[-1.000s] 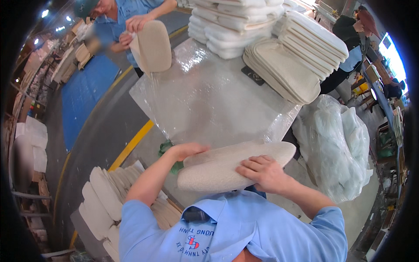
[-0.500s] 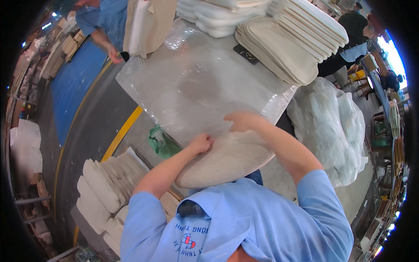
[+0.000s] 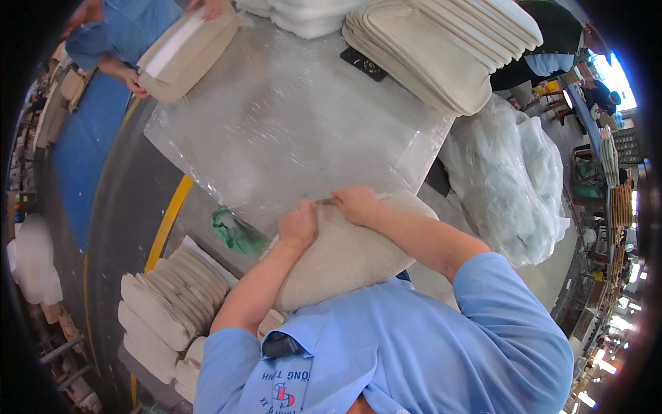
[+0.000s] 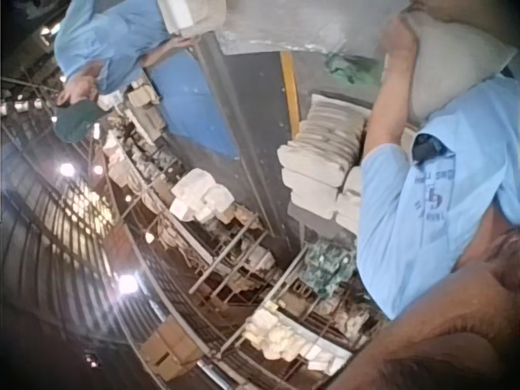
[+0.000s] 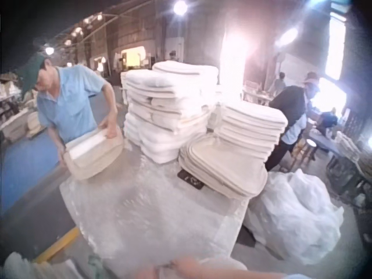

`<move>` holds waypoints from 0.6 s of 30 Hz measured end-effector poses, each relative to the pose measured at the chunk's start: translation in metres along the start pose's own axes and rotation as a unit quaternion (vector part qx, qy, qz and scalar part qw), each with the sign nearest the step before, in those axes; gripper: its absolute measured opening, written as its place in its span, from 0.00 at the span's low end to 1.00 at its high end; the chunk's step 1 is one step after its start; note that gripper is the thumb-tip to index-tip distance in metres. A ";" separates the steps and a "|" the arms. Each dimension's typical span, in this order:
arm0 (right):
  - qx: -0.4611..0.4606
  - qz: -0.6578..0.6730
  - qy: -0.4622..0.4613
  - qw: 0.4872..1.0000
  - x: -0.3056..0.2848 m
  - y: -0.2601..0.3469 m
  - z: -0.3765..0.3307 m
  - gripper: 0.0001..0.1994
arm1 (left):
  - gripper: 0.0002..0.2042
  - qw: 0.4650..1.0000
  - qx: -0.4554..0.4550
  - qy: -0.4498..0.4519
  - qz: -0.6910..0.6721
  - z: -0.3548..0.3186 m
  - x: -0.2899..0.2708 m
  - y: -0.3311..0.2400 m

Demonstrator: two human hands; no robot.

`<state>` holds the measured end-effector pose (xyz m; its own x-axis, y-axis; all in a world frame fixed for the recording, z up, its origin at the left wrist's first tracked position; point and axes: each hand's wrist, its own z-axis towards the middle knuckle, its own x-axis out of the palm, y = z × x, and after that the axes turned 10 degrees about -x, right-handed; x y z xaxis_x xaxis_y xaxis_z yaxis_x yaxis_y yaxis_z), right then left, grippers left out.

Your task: The person repeatedly folds white cushion covers on a table, aligns edges, and stacks them. The person also handles a white foam cushion, placing it on the table. The task is performed by hand without tools.

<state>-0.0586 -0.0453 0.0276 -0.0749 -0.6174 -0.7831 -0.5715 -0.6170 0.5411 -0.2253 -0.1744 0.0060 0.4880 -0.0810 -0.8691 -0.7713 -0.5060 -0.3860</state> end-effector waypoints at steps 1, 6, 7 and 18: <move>0.004 0.009 -0.003 1.000 0.001 -0.001 0.000 0.13 | 0.13 1.000 0.007 -0.009 0.000 0.001 0.003 0.002; -0.031 0.000 -0.049 0.998 0.016 -0.019 0.008 0.11 | 0.12 0.997 0.036 -0.042 -0.050 0.013 0.011 0.007; -0.032 0.018 -0.059 0.998 0.016 -0.021 0.009 0.11 | 0.13 0.998 0.027 -0.037 -0.046 0.013 0.012 0.007; -0.022 0.161 0.010 0.987 -0.086 -0.066 -0.049 0.31 | 0.19 0.984 0.050 -0.065 -0.157 -0.029 -0.081 0.038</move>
<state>0.0256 0.0249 0.0741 -0.2310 -0.7944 -0.5618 -0.4837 -0.4072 0.7747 -0.2824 -0.2118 0.0706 0.6572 0.1796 -0.7320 -0.6302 -0.4019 -0.6644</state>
